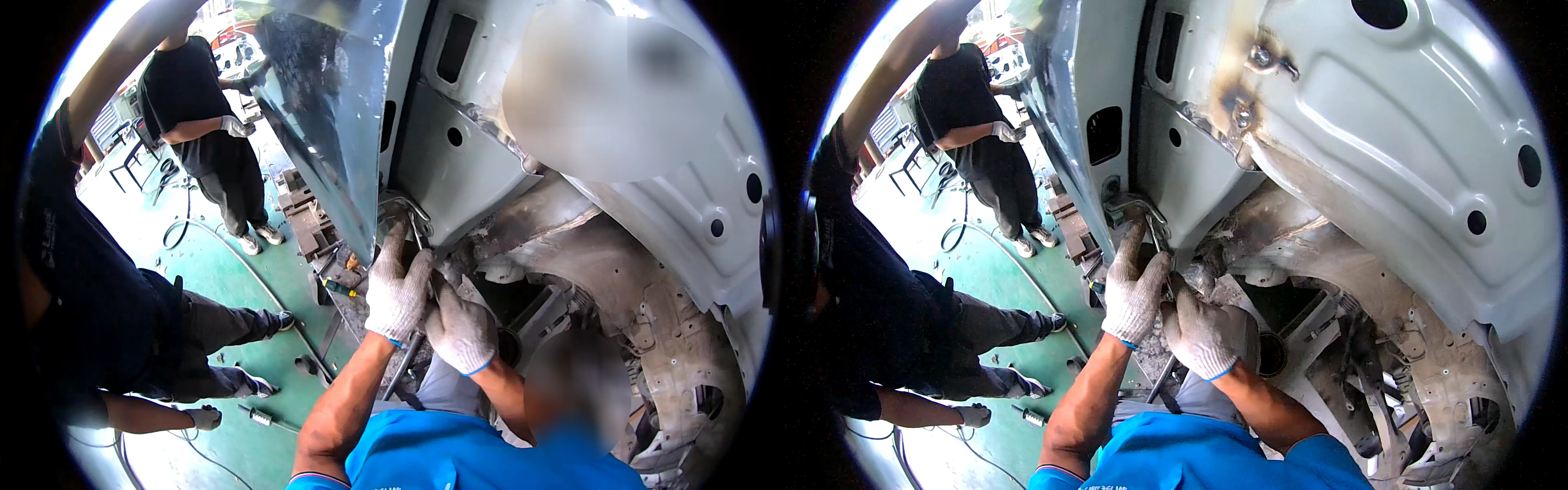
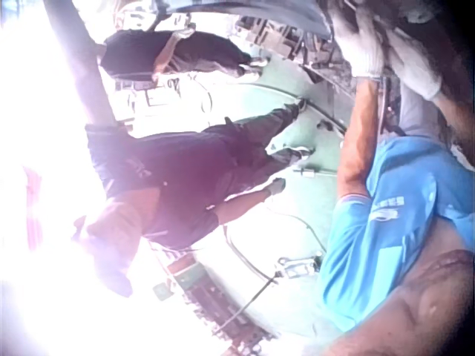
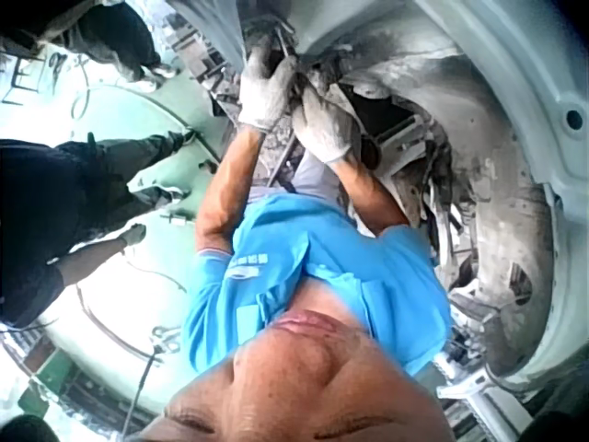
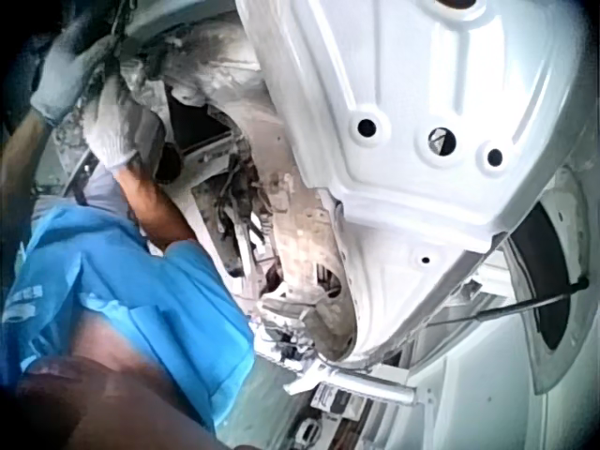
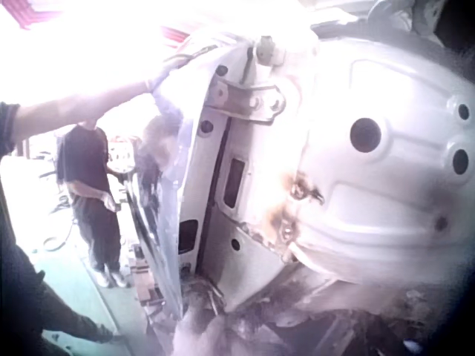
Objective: The person removes bolts from a car's front fender using a wrench, detaches the fender with assistance, and then reattaches it by tightening bolts. The task involves coordinated handling of the fender and use of hand tools.
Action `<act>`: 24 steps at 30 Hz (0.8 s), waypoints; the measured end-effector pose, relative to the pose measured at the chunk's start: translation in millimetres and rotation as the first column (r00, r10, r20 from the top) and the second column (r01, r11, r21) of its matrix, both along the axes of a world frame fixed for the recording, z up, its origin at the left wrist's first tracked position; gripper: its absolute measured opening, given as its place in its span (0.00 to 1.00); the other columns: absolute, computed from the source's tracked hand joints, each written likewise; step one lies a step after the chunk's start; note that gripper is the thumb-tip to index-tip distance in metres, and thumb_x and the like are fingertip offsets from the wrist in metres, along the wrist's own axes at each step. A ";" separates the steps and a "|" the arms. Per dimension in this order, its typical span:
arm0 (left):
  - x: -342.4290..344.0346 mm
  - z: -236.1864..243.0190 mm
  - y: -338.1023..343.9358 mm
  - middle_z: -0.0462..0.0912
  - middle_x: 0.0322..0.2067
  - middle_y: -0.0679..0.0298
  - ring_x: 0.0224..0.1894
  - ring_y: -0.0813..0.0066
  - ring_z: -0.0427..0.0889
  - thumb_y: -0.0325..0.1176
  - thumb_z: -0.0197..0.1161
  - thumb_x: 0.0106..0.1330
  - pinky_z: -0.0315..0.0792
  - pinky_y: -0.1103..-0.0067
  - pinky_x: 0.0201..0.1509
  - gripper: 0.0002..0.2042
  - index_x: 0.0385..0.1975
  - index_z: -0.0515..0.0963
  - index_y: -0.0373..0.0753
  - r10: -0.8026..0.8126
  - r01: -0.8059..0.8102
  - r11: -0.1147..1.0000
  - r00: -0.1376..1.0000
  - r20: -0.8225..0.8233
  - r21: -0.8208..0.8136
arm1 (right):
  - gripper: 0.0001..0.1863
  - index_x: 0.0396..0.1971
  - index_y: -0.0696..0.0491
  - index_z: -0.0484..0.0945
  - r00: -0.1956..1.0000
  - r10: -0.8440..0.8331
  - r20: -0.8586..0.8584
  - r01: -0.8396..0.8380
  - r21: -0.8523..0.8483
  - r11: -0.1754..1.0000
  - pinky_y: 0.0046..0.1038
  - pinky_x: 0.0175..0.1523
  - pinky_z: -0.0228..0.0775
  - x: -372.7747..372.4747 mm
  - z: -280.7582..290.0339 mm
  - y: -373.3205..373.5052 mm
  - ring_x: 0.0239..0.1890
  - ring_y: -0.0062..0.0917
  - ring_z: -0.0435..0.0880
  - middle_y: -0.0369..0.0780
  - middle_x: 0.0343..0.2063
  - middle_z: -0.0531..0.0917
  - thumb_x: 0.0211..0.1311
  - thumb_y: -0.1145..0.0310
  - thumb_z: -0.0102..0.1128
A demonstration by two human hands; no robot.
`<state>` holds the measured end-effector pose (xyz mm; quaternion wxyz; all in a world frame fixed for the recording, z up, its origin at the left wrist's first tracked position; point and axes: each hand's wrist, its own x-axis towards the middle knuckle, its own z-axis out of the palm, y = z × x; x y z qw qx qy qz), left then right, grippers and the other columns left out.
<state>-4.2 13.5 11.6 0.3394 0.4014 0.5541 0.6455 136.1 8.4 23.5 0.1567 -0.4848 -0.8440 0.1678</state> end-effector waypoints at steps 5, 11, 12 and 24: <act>-7.4 -12.0 7.7 0.82 0.54 0.45 0.56 0.49 0.82 0.31 0.63 0.69 0.74 0.64 0.62 0.25 0.66 0.72 0.33 0.120 -0.084 0.991 0.890 -0.440 0.101 | 0.32 0.65 0.52 0.70 0.975 0.010 -0.221 0.047 0.252 0.967 0.44 0.35 0.79 -25.5 -104.7 25.2 0.32 0.46 0.87 0.49 0.36 0.86 0.60 0.64 0.65; -14.4 -17.7 9.9 0.80 0.58 0.43 0.61 0.51 0.80 0.30 0.62 0.70 0.70 0.68 0.67 0.25 0.66 0.72 0.32 0.060 -0.015 0.992 0.934 -0.353 0.129 | 0.20 0.50 0.55 0.78 0.991 0.108 -0.073 -0.082 0.293 0.953 0.38 0.49 0.77 -48.7 -142.5 45.2 0.46 0.44 0.85 0.46 0.41 0.85 0.60 0.63 0.66; -13.3 -17.0 12.1 0.80 0.59 0.42 0.62 0.52 0.80 0.30 0.62 0.70 0.70 0.68 0.68 0.25 0.66 0.71 0.31 0.031 0.011 0.992 0.945 -0.326 0.126 | 0.19 0.50 0.55 0.78 0.981 0.136 -0.136 -0.093 0.282 0.955 0.39 0.49 0.77 -44.6 -154.8 50.7 0.46 0.45 0.85 0.47 0.41 0.85 0.61 0.64 0.65; 10.1 19.3 11.1 0.81 0.43 0.47 0.44 0.59 0.81 0.40 0.58 0.76 0.75 0.70 0.49 0.21 0.58 0.73 0.29 0.001 0.010 0.981 0.998 -0.059 0.191 | 0.12 0.48 0.59 0.83 0.900 0.228 -0.371 -0.084 0.367 0.927 0.33 0.47 0.80 4.2 95.1 29.1 0.41 0.42 0.90 0.51 0.40 0.88 0.70 0.68 0.61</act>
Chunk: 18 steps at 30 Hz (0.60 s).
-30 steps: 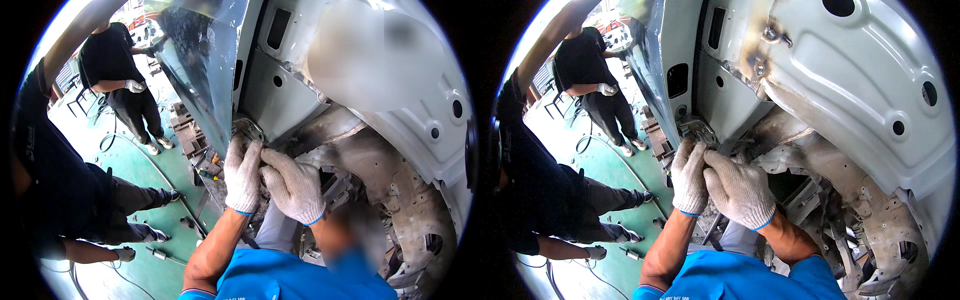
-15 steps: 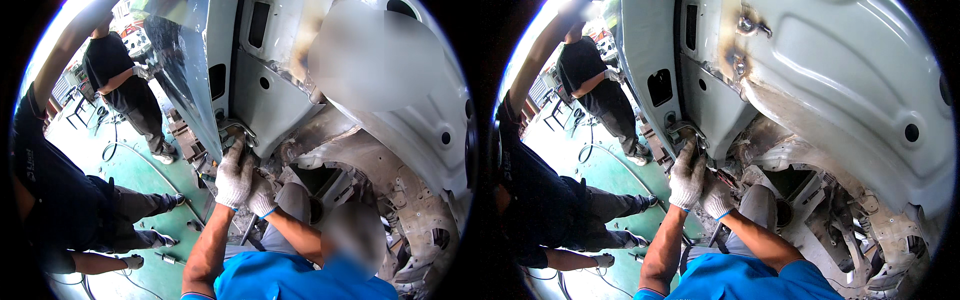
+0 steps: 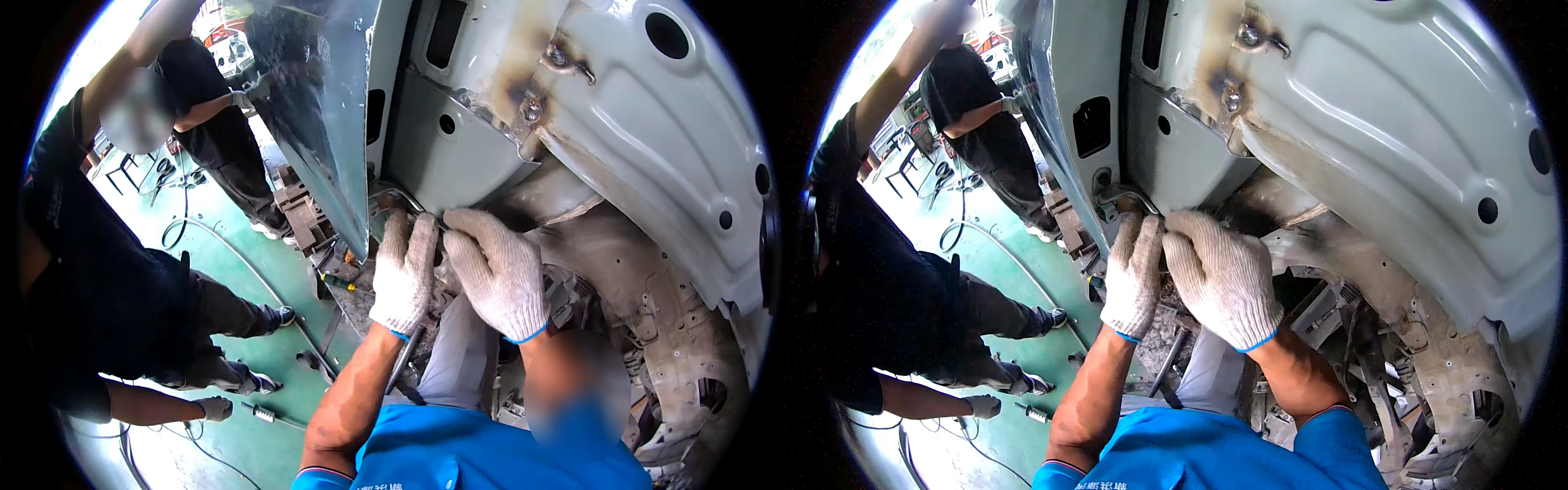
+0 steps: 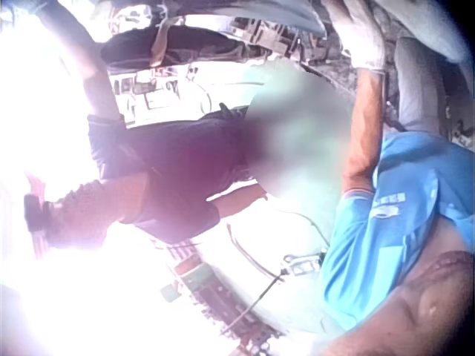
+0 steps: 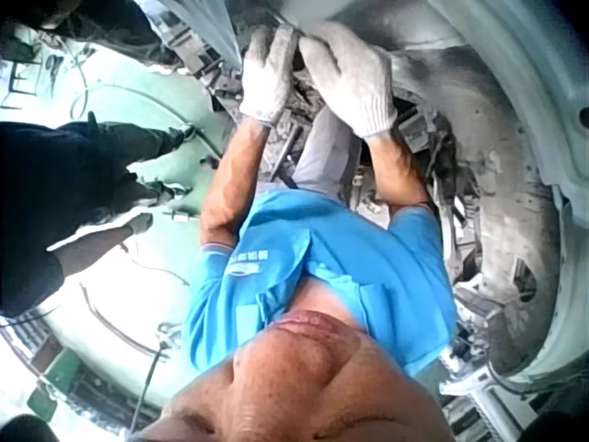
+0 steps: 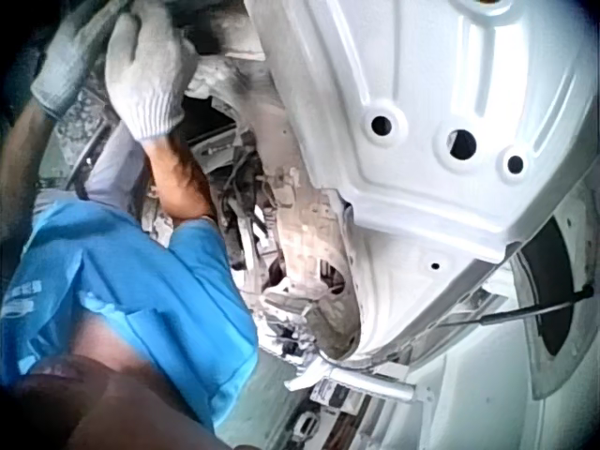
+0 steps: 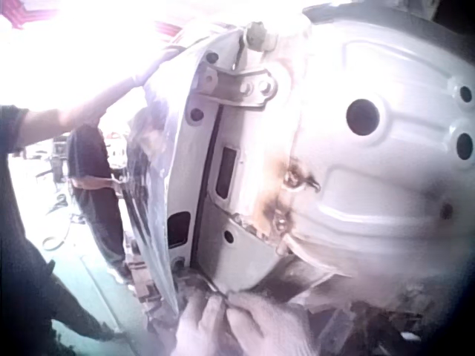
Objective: The person removes bolts from a car's front fender using a wrench, detaches the fender with assistance, and then reattaches it by tightening bolts. The task involves coordinated handling of the fender and use of hand tools.
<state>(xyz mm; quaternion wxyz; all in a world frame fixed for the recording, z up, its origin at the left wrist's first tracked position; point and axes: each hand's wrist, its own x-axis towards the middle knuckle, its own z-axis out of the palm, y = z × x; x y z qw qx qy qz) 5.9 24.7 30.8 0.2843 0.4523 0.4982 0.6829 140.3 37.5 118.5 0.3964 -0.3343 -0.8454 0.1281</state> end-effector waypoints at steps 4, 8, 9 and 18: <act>7.1 8.5 -2.5 0.79 0.39 0.58 0.40 0.74 0.77 0.34 0.59 0.76 0.74 0.76 0.45 0.20 0.61 0.69 0.27 -0.086 0.086 0.996 0.934 0.348 0.014 | 0.13 0.48 0.59 0.83 0.995 0.087 0.040 -0.091 0.114 0.989 0.36 0.46 0.81 0.8 -6.0 -5.2 0.38 0.41 0.90 0.49 0.40 0.88 0.68 0.70 0.62; 10.8 7.0 -25.5 0.79 0.47 0.59 0.46 0.77 0.77 0.26 0.59 0.74 0.74 0.80 0.52 0.31 0.73 0.56 0.25 -0.095 0.087 0.995 0.874 0.477 0.040 | 0.19 0.54 0.62 0.79 0.971 0.148 0.185 -0.165 0.077 0.983 0.41 0.44 0.81 15.3 -35.5 -19.8 0.38 0.47 0.89 0.53 0.40 0.87 0.65 0.72 0.61; 10.1 -2.7 -23.9 0.79 0.47 0.59 0.46 0.77 0.77 0.26 0.60 0.73 0.74 0.80 0.52 0.32 0.74 0.55 0.25 -0.099 0.093 0.995 0.888 0.449 0.034 | 0.20 0.55 0.60 0.79 0.980 0.116 0.163 -0.132 0.090 0.987 0.40 0.39 0.80 16.0 -52.5 -16.5 0.33 0.44 0.88 0.51 0.35 0.86 0.65 0.69 0.62; -4.7 -37.9 -4.3 0.78 0.60 0.43 0.62 0.52 0.79 0.33 0.65 0.69 0.71 0.68 0.66 0.28 0.68 0.69 0.32 0.068 -0.072 0.996 0.995 -0.072 -0.052 | 0.26 0.60 0.54 0.75 0.981 -0.101 0.164 0.131 -0.185 0.974 0.45 0.36 0.79 -7.9 -118.4 -17.4 0.31 0.51 0.86 0.54 0.33 0.86 0.61 0.64 0.64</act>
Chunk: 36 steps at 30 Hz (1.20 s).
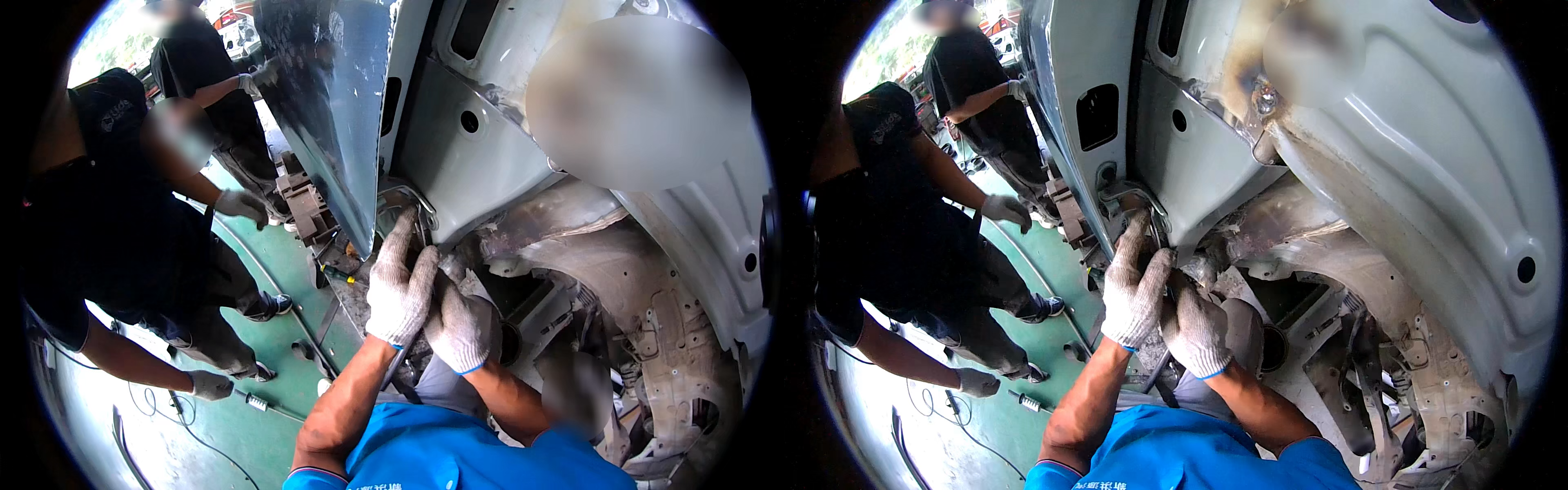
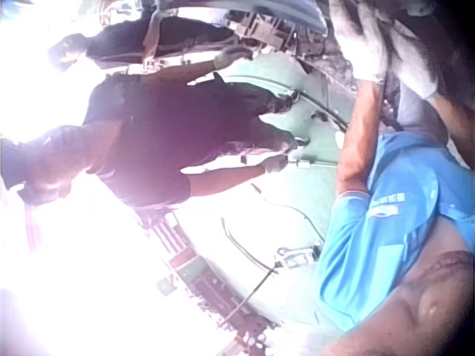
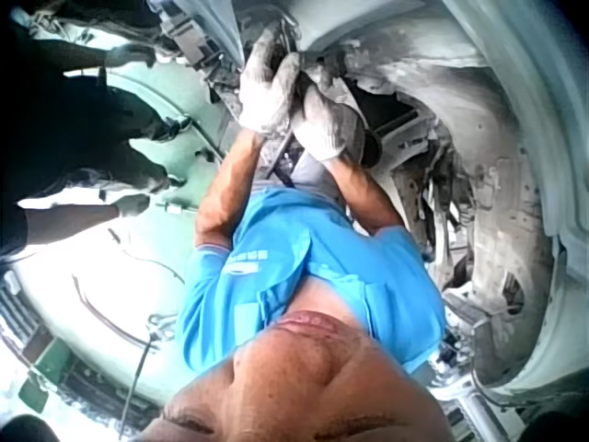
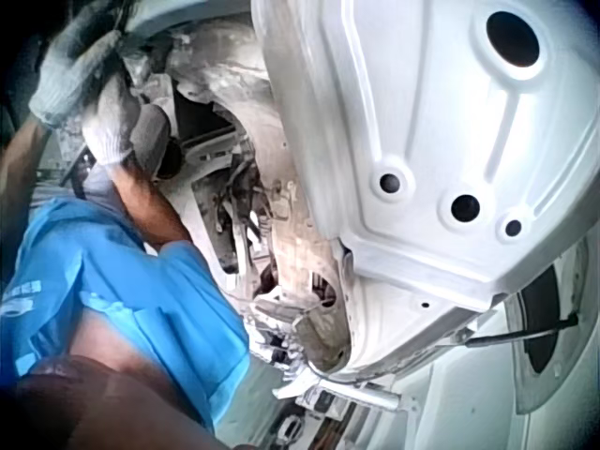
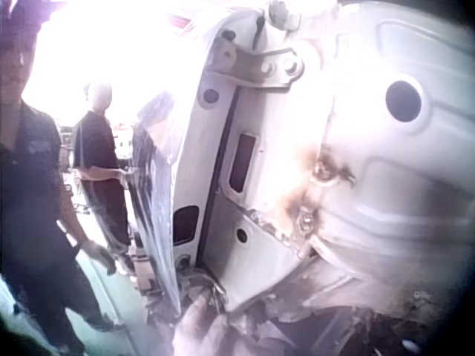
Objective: The person removes bolts from a car's front fender using a wrench, detaches the fender with assistance, and then reattaches it by tightening bolts. The task involves coordinated handling of the fender and use of hand tools.
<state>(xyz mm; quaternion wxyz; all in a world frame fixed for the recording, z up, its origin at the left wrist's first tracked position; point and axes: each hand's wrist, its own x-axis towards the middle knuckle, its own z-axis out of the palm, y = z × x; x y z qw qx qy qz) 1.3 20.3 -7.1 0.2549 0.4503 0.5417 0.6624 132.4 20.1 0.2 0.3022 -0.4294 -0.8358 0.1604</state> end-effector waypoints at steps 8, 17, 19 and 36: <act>-16.7 -0.1 2.5 0.79 0.61 0.45 0.62 0.57 0.80 0.30 0.64 0.70 0.71 0.69 0.67 0.26 0.67 0.70 0.31 0.006 -0.026 0.997 0.966 -0.257 -0.074 | 0.22 0.55 0.55 0.76 0.995 0.009 -0.102 -0.031 -0.208 0.978 0.38 0.52 0.77 -36.6 -100.2 27.2 0.50 0.42 0.85 0.47 0.47 0.86 0.63 0.64 0.64; -9.2 -0.8 2.1 0.74 0.62 0.36 0.63 0.47 0.78 0.38 0.66 0.71 0.70 0.64 0.68 0.28 0.67 0.70 0.31 -0.021 0.016 0.999 0.990 -0.142 -0.032 | 0.19 0.56 0.57 0.76 0.992 0.070 -0.110 -0.090 -0.188 0.978 0.45 0.46 0.78 14.9 5.0 9.3 0.43 0.48 0.87 0.51 0.39 0.86 0.68 0.67 0.60; -5.9 16.0 -2.4 0.74 0.60 0.35 0.60 0.47 0.79 0.39 0.63 0.73 0.71 0.64 0.66 0.25 0.64 0.70 0.29 -0.021 0.023 1.000 0.989 -0.147 0.012 | 0.17 0.54 0.58 0.78 0.975 0.158 -0.155 -0.176 -0.113 0.978 0.41 0.46 0.79 18.3 90.1 5.6 0.41 0.47 0.87 0.52 0.39 0.86 0.70 0.67 0.59; -6.8 17.9 -2.1 0.78 0.58 0.53 0.58 0.70 0.77 0.28 0.60 0.74 0.70 0.75 0.65 0.29 0.72 0.61 0.27 -0.158 0.179 0.982 0.948 0.278 -0.053 | 0.28 0.62 0.56 0.74 0.999 0.049 0.023 -0.053 0.211 0.976 0.45 0.34 0.78 2.3 7.5 4.0 0.29 0.44 0.86 0.50 0.33 0.85 0.61 0.67 0.63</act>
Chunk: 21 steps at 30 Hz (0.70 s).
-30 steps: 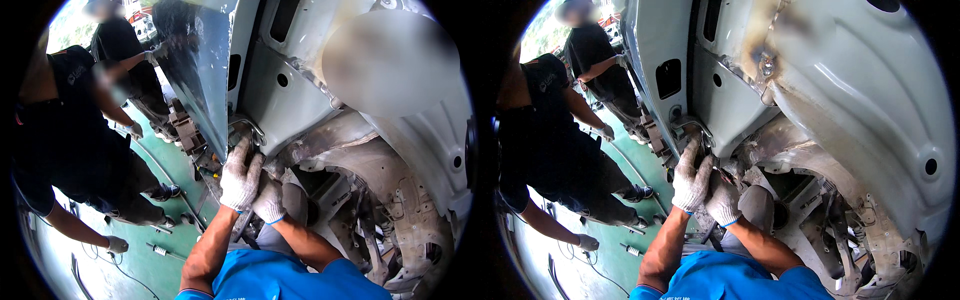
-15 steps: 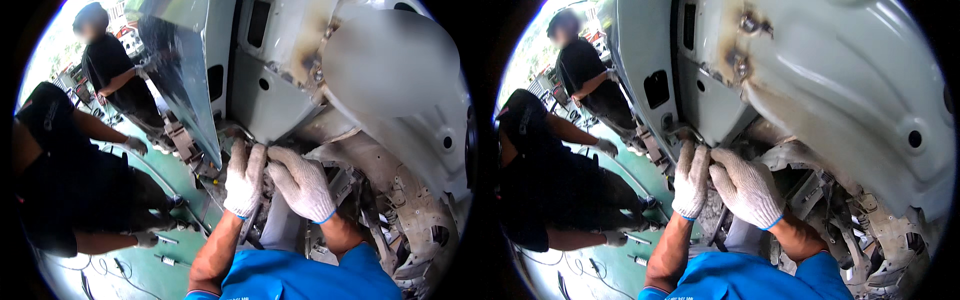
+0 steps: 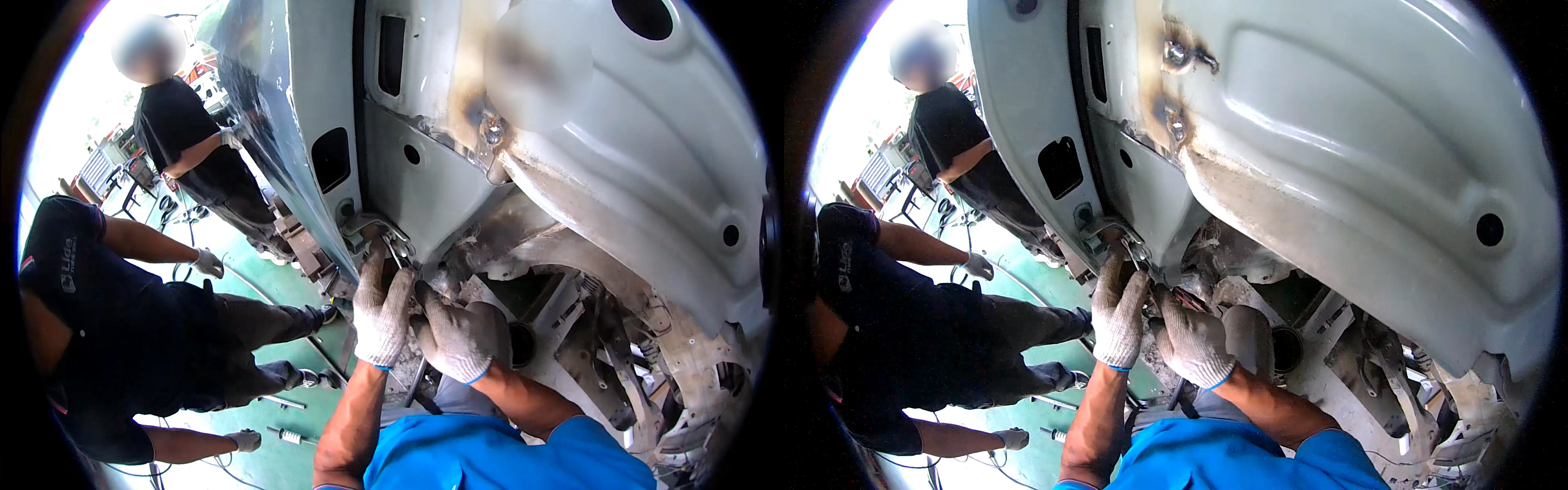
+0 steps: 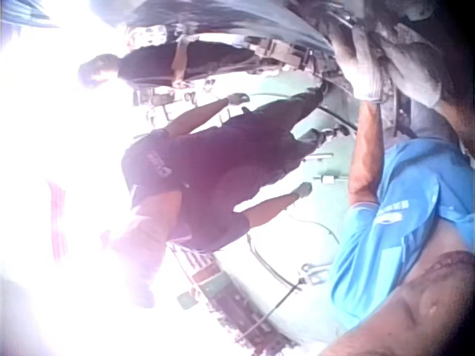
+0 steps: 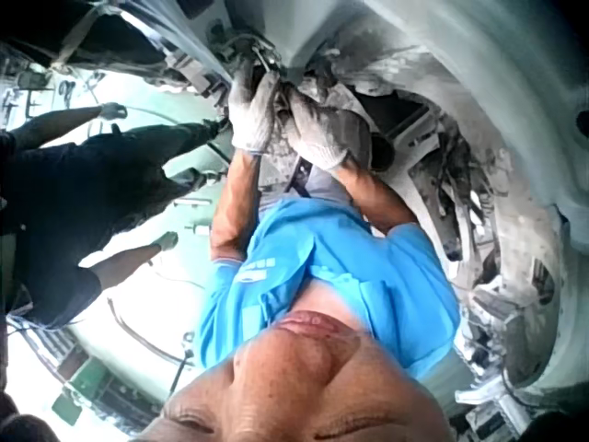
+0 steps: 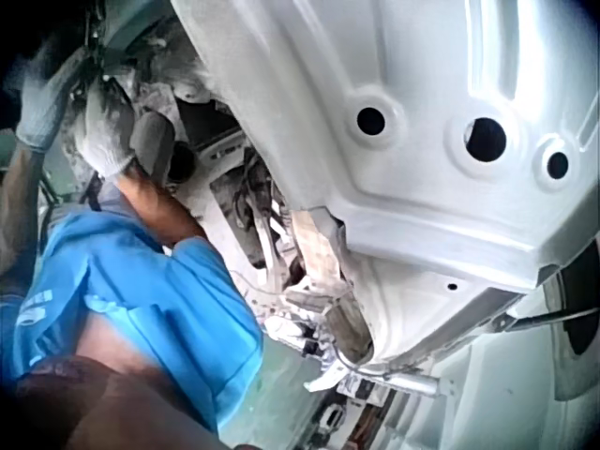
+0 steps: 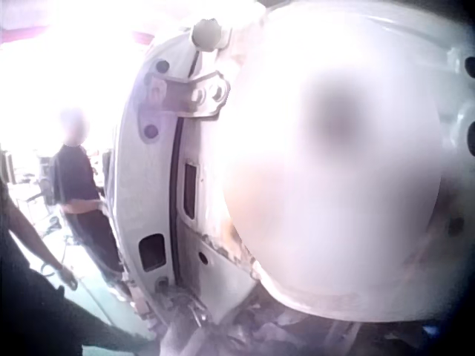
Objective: The person removes bolts from a car's front fender using a wrench, detaches the fender with assistance, and then reattaches it by tightening bolts. The task involves coordinated handling of the fender and use of hand tools.
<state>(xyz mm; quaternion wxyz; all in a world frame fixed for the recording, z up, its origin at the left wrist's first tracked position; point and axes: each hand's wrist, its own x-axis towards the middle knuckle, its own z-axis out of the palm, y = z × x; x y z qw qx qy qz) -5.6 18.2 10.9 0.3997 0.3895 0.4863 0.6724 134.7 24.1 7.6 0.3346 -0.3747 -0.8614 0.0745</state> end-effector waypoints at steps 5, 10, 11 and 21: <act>-7.0 -21.5 8.3 0.75 0.64 0.49 0.64 0.66 0.75 0.27 0.61 0.73 0.66 0.73 0.71 0.28 0.71 0.63 0.27 0.074 -0.070 0.997 0.954 -0.291 0.021 | 0.31 0.64 0.55 0.69 0.986 -0.142 -0.087 0.118 -0.244 0.963 0.46 0.42 0.77 -29.3 -79.2 10.0 0.38 0.49 0.85 0.54 0.39 0.84 0.61 0.64 0.63; -5.8 -24.9 14.1 0.72 0.67 0.47 0.67 0.63 0.73 0.26 0.61 0.73 0.64 0.72 0.73 0.28 0.71 0.62 0.26 0.056 -0.049 0.998 0.944 -0.326 0.031 | 0.19 0.53 0.56 0.74 0.975 -0.117 -0.189 -0.008 -0.556 0.831 0.46 0.49 0.76 -22.4 -76.4 16.3 0.47 0.52 0.83 0.57 0.44 0.82 0.66 0.63 0.59; -5.3 -24.9 14.1 0.71 0.68 0.46 0.68 0.62 0.73 0.27 0.61 0.73 0.63 0.72 0.73 0.29 0.71 0.62 0.26 0.058 -0.046 0.998 0.954 -0.295 0.050 | 0.18 0.53 0.56 0.75 0.976 -0.065 -0.206 -0.059 -0.545 0.837 0.46 0.46 0.76 -13.6 -49.6 12.2 0.45 0.53 0.83 0.57 0.42 0.82 0.68 0.64 0.58; 3.0 19.7 11.0 0.80 0.54 0.48 0.52 0.56 0.82 0.29 0.61 0.71 0.77 0.71 0.57 0.20 0.61 0.73 0.30 0.256 -0.161 0.962 0.817 -0.517 0.223 | 0.14 0.51 0.58 0.81 0.963 0.118 -0.241 -0.154 -0.133 0.979 0.38 0.42 0.82 -2.9 115.9 15.0 0.38 0.46 0.89 0.50 0.38 0.88 0.71 0.67 0.59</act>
